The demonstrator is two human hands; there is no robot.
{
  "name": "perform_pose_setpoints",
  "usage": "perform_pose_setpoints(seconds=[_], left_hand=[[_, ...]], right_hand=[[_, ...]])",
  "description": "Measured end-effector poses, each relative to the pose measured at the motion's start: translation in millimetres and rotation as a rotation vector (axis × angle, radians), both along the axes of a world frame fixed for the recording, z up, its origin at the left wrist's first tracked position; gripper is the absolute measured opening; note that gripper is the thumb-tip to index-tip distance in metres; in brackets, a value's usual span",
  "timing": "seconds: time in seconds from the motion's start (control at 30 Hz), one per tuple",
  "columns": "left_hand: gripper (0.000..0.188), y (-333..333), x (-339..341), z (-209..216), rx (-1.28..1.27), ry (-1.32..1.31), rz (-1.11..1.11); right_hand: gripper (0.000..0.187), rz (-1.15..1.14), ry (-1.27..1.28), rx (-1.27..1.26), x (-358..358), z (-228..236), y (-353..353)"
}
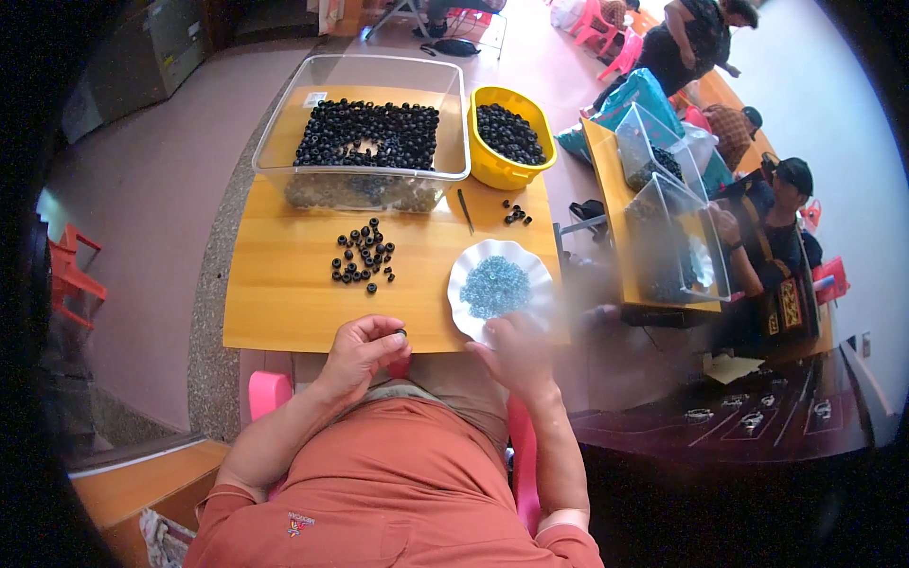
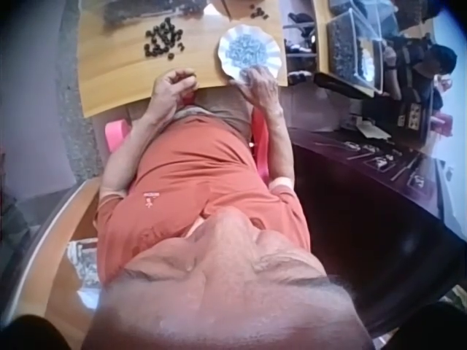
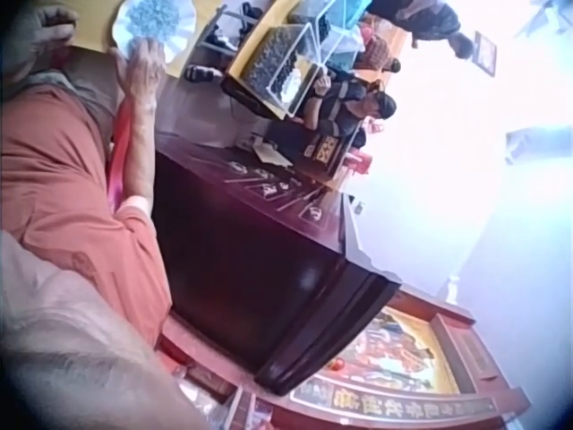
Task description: Manually inspecting and sorting small black round objects into a separate container.
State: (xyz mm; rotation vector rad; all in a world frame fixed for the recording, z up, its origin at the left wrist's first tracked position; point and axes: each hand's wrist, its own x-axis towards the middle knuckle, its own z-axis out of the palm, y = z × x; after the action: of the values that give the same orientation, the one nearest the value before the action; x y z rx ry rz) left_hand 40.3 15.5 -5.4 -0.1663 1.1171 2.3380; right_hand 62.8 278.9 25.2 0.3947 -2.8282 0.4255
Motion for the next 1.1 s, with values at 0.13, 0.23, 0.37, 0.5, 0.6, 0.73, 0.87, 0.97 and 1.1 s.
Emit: perform_pose_setpoints(seconds=[0.13, 0.23, 0.37, 0.5, 0.6, 0.73, 0.87, 0.97, 1.1], left_hand=[[0.019, 0, 0, 1, -0.006, 0.006, 0.001], [0.019, -1, 0, 1, -0.003, 0.001, -0.004], [0.019, 0, 0, 0, -0.012, -0.002, 0.003], [0.019, 0, -1, -3, -0.012, -0.005, 0.016], [0.019, 0, -1, -1, -0.023, -0.016, 0.011], [0.019, 1, -1, -1, -0.041, -0.012, 0.006], [0.019, 0, -1, -1, -0.033, -0.015, 0.009], [0.019, 0, -1, -1, -0.034, -0.012, 0.007], [0.018, 0, -1, -3, -0.039, 0.002, 0.003]], right_hand=[[0.027, 0.011, 0.012, -0.037, 1, -4, -1], [0.027, 0.09, 0.063, 0.007, 1, -4, -3], [0.023, 0.093, 0.111, 0.014, 4, -8, -11], [0.021, 0.076, 0.175, -0.035, 4, -10, -12], [0.023, 0.072, 0.162, -0.076, 4, -11, -9], [0.025, 0.099, 0.192, -0.086, 5, -8, -7], [0.03, 0.058, 0.249, -0.016, 7, -1, -5], [0.037, -0.019, 0.162, 0.06, 8, 2, -2], [0.041, -0.033, 0.084, 0.143, 11, -1, 1]])
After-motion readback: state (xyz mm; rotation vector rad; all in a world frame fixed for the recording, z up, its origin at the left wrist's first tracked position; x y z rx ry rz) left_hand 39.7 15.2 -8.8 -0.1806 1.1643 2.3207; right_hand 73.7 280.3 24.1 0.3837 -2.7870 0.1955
